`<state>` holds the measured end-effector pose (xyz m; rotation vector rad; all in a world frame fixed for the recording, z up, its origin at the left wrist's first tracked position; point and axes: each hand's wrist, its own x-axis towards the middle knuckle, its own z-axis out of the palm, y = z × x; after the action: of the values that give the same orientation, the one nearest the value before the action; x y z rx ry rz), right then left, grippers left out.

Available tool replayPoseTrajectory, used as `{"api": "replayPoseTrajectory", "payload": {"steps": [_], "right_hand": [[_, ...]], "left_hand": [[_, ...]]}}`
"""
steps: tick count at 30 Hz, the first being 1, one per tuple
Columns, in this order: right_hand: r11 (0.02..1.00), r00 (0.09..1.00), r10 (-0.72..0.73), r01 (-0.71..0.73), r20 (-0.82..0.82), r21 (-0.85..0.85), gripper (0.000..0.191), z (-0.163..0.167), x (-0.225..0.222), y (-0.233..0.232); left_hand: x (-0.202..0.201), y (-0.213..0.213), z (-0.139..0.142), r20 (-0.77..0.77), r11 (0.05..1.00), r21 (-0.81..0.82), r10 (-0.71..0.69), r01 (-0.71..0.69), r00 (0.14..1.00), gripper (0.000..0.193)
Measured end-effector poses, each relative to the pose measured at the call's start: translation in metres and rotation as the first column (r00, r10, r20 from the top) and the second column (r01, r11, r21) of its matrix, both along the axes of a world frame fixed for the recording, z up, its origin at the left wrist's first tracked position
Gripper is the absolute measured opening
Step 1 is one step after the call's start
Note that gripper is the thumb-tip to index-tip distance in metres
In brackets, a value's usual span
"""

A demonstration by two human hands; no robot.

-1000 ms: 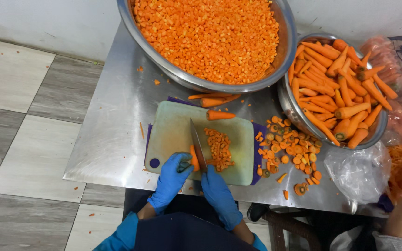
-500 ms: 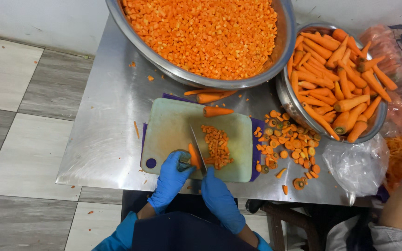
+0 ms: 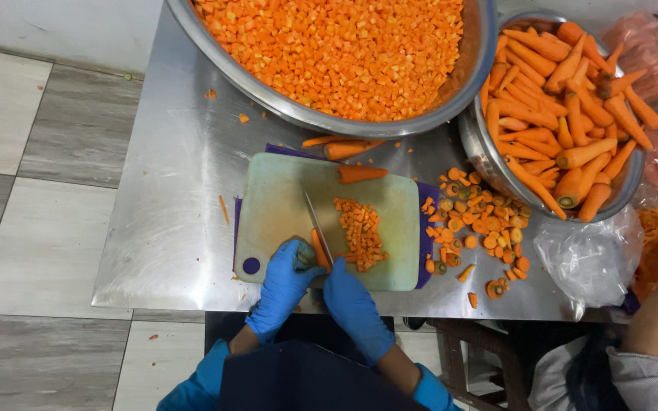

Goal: The person cuts peeled carrots into small dice on a cutting board with a knife, adding the diced pieces to a large bowl of diced carrots, while discarding trimmings onto the table. They take whole carrots from a bowl, slice them lengthwise and crosswise, and repeat the cutting cycle throughout the episode.

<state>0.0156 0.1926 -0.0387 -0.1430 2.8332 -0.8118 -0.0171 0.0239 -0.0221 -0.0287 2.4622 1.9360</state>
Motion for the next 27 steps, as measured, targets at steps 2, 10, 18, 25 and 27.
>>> {"api": "replayPoseTrajectory", "payload": {"steps": [2,10,18,25,27], "right_hand": [[0.999,1.000,-0.023,0.023,0.011,-0.031,0.042,0.010,-0.001,0.008],[0.992,0.982,-0.117,0.108,0.151,0.062,0.042,0.042,0.023,0.006],[0.995,0.998,0.047,-0.042,-0.050,0.093,0.055,0.026,0.031,0.005],[0.995,0.995,0.076,-0.072,-0.058,0.069,0.057,0.012,0.028,0.007],[0.992,0.996,-0.016,0.006,0.082,0.130,0.052,0.012,0.023,0.006]], "left_hand": [[-0.001,0.000,0.002,-0.024,1.000,0.013,0.000,0.000,1.000,0.039],[0.001,0.000,0.006,-0.004,0.993,0.111,-0.029,0.029,1.000,0.038],[0.002,0.003,0.000,0.048,0.995,0.104,-0.006,0.001,0.999,0.040],[0.004,0.007,-0.014,0.031,0.994,0.105,-0.030,0.027,0.999,0.039],[0.005,0.008,-0.017,0.056,0.994,0.107,-0.032,0.026,0.998,0.038]]}}
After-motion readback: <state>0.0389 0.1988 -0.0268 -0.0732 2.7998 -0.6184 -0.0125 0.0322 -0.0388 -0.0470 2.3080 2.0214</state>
